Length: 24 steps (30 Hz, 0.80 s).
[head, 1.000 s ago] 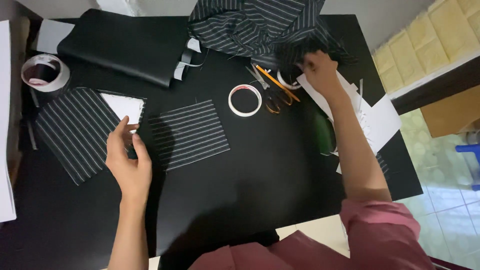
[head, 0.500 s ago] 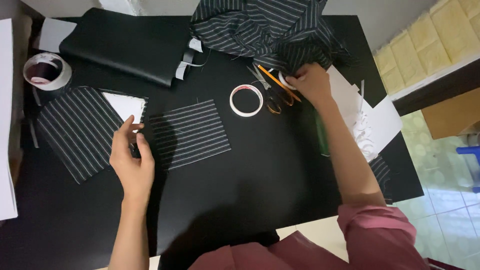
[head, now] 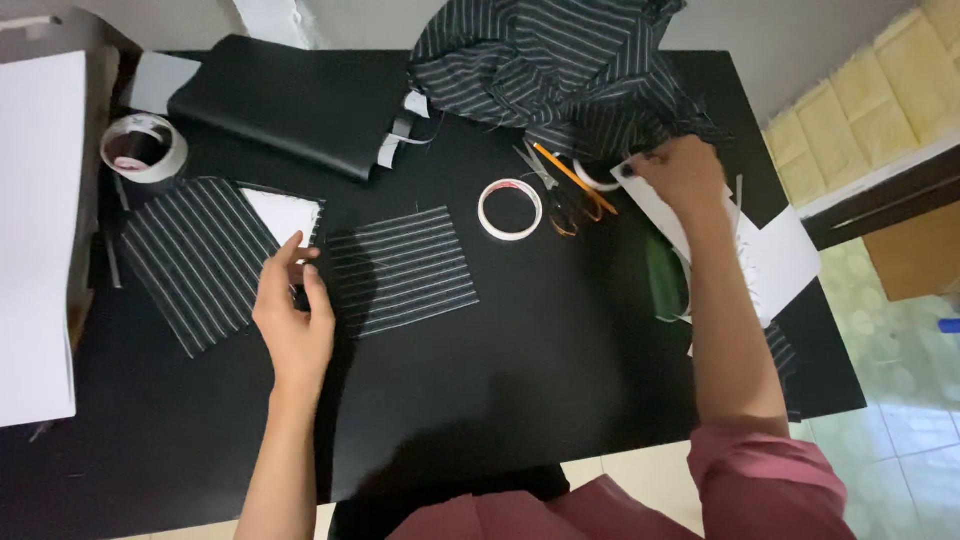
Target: The person is assembling and hand-sewing a small fabric and leather pouch.
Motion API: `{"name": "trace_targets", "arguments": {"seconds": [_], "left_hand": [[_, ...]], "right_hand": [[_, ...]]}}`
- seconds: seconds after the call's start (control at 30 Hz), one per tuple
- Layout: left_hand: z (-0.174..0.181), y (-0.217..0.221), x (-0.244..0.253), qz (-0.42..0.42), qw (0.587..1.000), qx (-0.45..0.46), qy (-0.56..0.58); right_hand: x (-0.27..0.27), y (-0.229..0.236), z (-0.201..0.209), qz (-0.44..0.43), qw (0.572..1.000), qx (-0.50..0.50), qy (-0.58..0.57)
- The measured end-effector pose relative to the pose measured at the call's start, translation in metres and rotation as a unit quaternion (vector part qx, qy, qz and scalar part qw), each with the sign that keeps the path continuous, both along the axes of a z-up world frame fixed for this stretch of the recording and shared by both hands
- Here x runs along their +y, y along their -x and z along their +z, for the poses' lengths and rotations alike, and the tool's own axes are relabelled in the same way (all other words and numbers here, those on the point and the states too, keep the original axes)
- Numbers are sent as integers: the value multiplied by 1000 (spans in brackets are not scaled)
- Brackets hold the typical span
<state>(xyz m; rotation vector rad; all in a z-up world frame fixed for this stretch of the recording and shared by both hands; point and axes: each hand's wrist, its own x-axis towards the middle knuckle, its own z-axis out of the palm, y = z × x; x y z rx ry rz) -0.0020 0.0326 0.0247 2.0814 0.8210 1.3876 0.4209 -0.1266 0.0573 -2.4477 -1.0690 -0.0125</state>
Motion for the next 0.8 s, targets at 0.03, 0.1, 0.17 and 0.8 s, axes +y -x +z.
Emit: {"name": "trace_targets", "arguments": {"seconds": [0.03, 0.1, 0.17, 0.8], "left_hand": [[1, -1, -1, -3, 1000, -4, 8], [1, -2, -3, -2, 1000, -10, 13], [0, -2, -2, 1, 1000, -2, 14], [-11, -89, -9, -188, 974, -40, 123]], "right_hand": [[-6, 3, 10, -30, 997, -60, 45], [-19, -1, 18, -57, 987, -122, 85], [-33, -13, 15, -60, 965, -257, 0], [80, 206, -27, 292, 877, 177, -339]]}}
